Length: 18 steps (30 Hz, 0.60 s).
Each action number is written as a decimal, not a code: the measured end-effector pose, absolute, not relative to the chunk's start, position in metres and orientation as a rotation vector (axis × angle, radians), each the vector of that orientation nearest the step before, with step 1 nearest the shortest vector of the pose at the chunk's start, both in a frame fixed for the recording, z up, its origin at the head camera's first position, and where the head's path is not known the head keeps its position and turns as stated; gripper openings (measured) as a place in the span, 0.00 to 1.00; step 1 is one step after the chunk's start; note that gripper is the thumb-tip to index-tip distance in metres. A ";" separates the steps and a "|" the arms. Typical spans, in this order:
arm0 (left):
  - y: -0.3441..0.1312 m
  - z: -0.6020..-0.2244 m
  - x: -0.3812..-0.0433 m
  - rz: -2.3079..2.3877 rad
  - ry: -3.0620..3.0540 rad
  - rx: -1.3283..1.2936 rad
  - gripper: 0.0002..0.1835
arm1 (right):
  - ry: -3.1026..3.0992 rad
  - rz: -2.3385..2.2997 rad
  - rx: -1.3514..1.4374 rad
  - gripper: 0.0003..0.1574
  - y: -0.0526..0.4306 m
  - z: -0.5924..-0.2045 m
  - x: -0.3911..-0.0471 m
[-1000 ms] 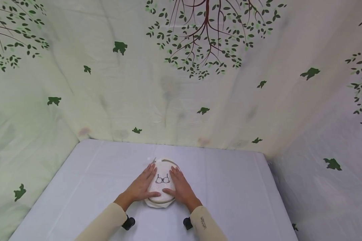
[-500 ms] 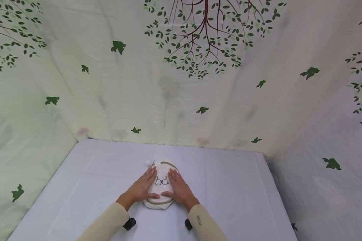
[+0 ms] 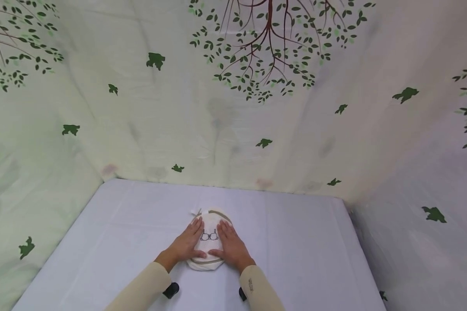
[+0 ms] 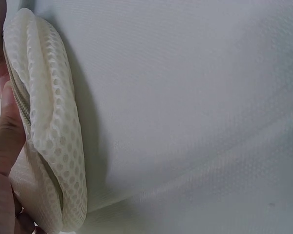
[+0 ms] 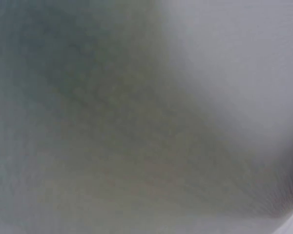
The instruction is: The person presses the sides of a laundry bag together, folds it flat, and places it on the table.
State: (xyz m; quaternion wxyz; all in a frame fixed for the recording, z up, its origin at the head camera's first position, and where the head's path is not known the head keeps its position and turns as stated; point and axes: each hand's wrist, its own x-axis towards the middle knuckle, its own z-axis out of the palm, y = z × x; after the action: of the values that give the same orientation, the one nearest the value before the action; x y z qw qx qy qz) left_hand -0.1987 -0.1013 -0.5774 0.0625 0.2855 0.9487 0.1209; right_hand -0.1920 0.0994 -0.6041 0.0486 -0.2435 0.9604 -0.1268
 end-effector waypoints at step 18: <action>-0.099 -0.577 -0.199 0.364 2.805 0.788 0.56 | 2.908 -0.307 -0.804 0.56 0.100 -0.606 -0.194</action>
State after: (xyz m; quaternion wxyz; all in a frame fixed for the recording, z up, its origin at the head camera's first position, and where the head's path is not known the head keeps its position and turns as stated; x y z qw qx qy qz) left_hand -0.1990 -0.0991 -0.5767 0.1023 0.2670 0.9503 0.1233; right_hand -0.1941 0.1002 -0.6061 0.0544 -0.2646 0.9575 -0.1010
